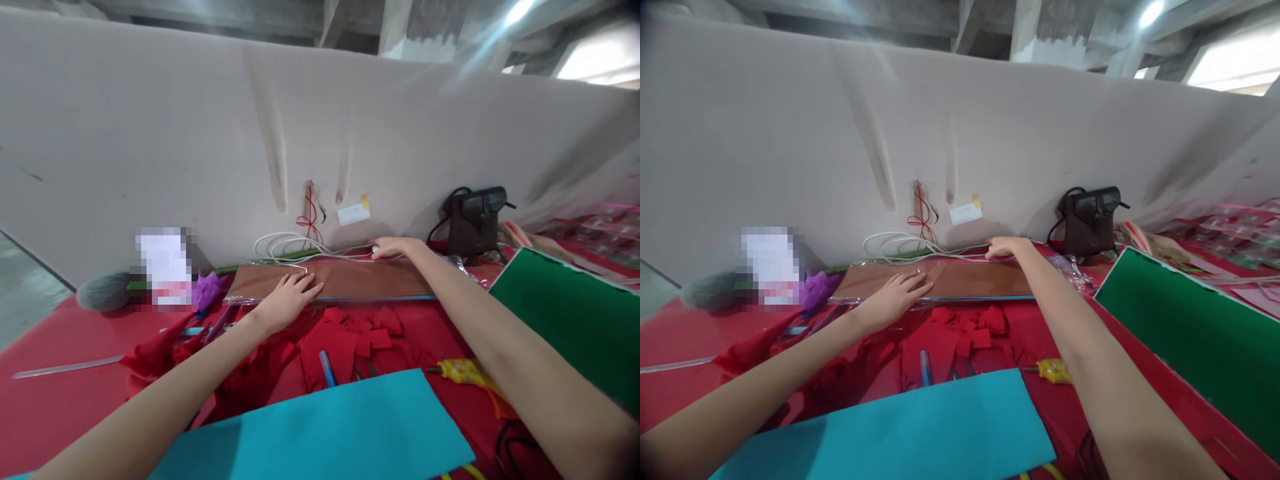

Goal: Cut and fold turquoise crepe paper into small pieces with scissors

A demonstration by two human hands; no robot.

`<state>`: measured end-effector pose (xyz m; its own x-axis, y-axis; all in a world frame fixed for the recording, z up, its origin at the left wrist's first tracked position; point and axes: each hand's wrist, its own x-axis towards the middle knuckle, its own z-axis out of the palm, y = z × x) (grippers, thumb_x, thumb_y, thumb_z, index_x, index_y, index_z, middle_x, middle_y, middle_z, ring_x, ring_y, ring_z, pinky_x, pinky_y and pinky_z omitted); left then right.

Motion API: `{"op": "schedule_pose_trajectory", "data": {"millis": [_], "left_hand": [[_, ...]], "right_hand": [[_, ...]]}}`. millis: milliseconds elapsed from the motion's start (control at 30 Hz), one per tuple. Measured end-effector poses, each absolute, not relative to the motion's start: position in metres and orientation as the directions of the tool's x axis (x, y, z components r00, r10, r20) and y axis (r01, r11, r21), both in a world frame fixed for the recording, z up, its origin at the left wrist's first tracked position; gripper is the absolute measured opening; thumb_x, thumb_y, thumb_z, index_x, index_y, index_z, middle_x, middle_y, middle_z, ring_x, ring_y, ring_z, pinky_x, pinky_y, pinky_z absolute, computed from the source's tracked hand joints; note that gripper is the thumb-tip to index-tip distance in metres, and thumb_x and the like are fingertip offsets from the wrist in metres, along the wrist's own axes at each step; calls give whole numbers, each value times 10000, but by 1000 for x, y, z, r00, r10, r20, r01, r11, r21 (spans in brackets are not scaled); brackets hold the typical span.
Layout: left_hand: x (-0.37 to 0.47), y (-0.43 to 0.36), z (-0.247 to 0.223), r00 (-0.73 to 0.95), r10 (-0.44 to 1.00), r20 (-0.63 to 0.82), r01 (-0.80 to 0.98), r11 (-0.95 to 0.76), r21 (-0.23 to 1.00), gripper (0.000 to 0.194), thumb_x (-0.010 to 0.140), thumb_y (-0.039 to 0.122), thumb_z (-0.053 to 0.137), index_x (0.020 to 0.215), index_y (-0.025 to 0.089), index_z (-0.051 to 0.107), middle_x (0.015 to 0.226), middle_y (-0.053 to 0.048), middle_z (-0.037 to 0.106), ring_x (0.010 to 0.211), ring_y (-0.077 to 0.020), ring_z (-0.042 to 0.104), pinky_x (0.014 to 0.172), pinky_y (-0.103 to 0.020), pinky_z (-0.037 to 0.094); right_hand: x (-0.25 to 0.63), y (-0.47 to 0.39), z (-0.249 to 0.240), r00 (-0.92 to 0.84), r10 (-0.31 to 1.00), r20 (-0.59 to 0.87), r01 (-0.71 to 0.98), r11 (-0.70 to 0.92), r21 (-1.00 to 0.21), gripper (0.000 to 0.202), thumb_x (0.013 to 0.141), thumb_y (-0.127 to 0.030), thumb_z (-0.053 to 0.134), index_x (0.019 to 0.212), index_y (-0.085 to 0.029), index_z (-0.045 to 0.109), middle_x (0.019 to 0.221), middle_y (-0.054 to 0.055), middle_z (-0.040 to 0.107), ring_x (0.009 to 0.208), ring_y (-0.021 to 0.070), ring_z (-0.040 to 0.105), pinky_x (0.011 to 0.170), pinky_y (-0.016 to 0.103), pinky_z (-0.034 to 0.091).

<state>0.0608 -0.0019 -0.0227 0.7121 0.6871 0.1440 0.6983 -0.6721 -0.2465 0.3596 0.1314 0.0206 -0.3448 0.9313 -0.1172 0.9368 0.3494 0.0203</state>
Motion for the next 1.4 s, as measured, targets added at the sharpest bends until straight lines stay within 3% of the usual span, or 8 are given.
{"op": "schedule_pose_trajectory", "data": {"millis": [200, 567, 767, 900, 1067, 1267, 1400], "left_hand": [[61, -3, -23, 713, 687, 140, 697, -673, -246, 543, 800, 44, 358, 1320, 200, 326, 1379, -115, 339, 1248, -269, 308, 986, -426, 305], [63, -4, -20, 691, 707, 148, 721, -662, -206, 501, 832, 53, 321, 1312, 192, 340, 1349, -117, 376, 1222, -262, 339, 977, -419, 318], [66, -3, -18, 652, 743, 151, 758, -630, -172, 504, 829, 40, 311, 1307, 195, 352, 1343, -100, 392, 1210, -254, 362, 964, -414, 338], [73, 2, -20, 593, 785, 177, 805, -575, -149, 455, 851, 79, 314, 1288, 183, 381, 1357, -119, 376, 1220, -267, 360, 967, -433, 332], [81, 11, -21, 533, 821, 207, 846, -519, -122, 392, 903, 250, 295, 1275, 192, 405, 1319, -121, 426, 1193, -292, 391, 951, -447, 343], [82, 8, -23, 515, 825, 234, 857, -507, -98, 403, 893, 258, 333, 1292, 219, 369, 1348, -112, 384, 1228, -268, 350, 986, -455, 293], [83, 2, -22, 492, 836, 244, 868, -492, -66, 427, 875, 261, 369, 1295, 186, 359, 1304, -154, 415, 1206, -275, 380, 997, -467, 264]], "right_hand": [[361, 131, 25, -384, 898, -216, 916, 399, 31, 329, 838, -333, 480, 1119, -164, 498, 1133, 77, 515, 958, 183, 530, 797, 393, 459], [355, 119, 7, -349, 937, -24, 890, 340, 303, 315, 840, -333, 477, 1103, -162, 506, 1111, 76, 526, 945, 175, 534, 792, 389, 459], [362, 118, 16, -407, 911, 62, 855, 356, 378, 315, 838, -332, 481, 1099, -156, 507, 1098, 75, 532, 936, 173, 538, 785, 386, 462], [362, 118, 46, -454, 886, 96, 832, 383, 402, 313, 837, -327, 483, 1097, -153, 509, 1105, 76, 529, 950, 177, 534, 795, 394, 458], [354, 113, 72, -445, 891, 91, 831, 373, 413, 309, 838, -328, 480, 1090, -153, 513, 1113, 79, 526, 964, 181, 527, 810, 400, 449], [357, 107, 49, -385, 922, -45, 860, 376, 345, 297, 839, -332, 480, 1080, -161, 517, 1074, 68, 543, 906, 161, 547, 762, 364, 471], [361, 93, 39, -377, 926, -18, 881, 364, 301, 319, 838, -333, 481, 1107, -161, 503, 1105, 75, 529, 934, 171, 539, 780, 381, 466]]}}
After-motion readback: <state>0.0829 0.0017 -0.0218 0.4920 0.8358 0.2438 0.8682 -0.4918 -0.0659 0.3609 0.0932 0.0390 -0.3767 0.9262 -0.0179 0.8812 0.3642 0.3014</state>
